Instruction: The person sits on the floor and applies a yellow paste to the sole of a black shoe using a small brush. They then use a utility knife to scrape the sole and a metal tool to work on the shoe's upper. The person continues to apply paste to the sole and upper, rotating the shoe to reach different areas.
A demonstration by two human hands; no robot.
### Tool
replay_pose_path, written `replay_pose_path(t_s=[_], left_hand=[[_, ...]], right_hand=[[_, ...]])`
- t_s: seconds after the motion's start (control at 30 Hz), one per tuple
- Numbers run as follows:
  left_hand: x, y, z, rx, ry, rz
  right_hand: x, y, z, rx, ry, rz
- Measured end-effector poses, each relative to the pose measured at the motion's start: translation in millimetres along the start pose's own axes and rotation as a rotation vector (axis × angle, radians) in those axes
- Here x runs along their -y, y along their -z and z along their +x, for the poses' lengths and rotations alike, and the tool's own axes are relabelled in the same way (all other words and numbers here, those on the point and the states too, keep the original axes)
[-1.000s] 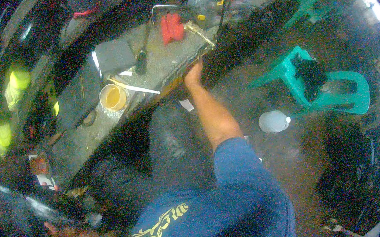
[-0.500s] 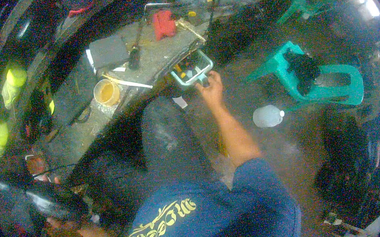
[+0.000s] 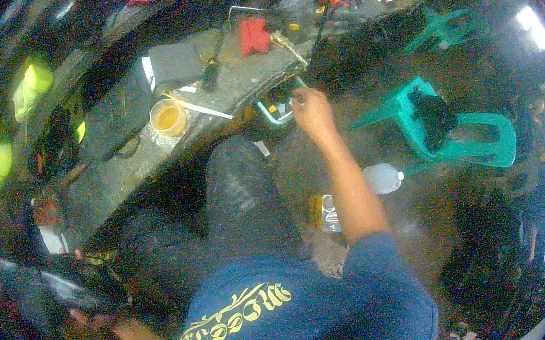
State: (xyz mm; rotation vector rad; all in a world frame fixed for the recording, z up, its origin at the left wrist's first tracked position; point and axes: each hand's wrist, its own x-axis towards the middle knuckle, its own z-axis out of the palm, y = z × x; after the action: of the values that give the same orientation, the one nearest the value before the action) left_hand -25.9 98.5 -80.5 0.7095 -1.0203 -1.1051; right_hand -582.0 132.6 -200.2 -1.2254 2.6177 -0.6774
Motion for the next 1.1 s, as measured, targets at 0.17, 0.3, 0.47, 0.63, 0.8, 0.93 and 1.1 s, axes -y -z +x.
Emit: replay_pose_path(t_s=[0.17, 0.3, 0.47, 0.63, 0.8, 0.93, 1.1], left_hand=[[2, -20, 1, 0.383, -0.29, -0.232], [-4, -17, -14, 0.411, -0.307, -0.323], [-7, -4, -12, 0.668, -0.198, -0.538], [-19, 11, -15, 0.658, -0.314, -0.44], [-23, 22, -23, 0.602, -0.378, -0.366], [-24, 26, -24, 0.6, -0.367, -0.296], [-16, 21, -36, 0.242, -0.076, -0.265]], right_hand=[[18, -39, 82, 0.423, 0.114, -0.626], [14, -58, 88, 0.479, 0.171, -0.742], [13, -66, 81, 0.521, 0.087, -0.599], [16, -77, 96, 0.539, -0.12, -0.446], [23, -67, 76, 0.344, -0.157, -0.439], [13, -38, 37, 0.171, -0.056, -0.281], [-29, 19, -33, 0.055, -0.098, 0.079]])
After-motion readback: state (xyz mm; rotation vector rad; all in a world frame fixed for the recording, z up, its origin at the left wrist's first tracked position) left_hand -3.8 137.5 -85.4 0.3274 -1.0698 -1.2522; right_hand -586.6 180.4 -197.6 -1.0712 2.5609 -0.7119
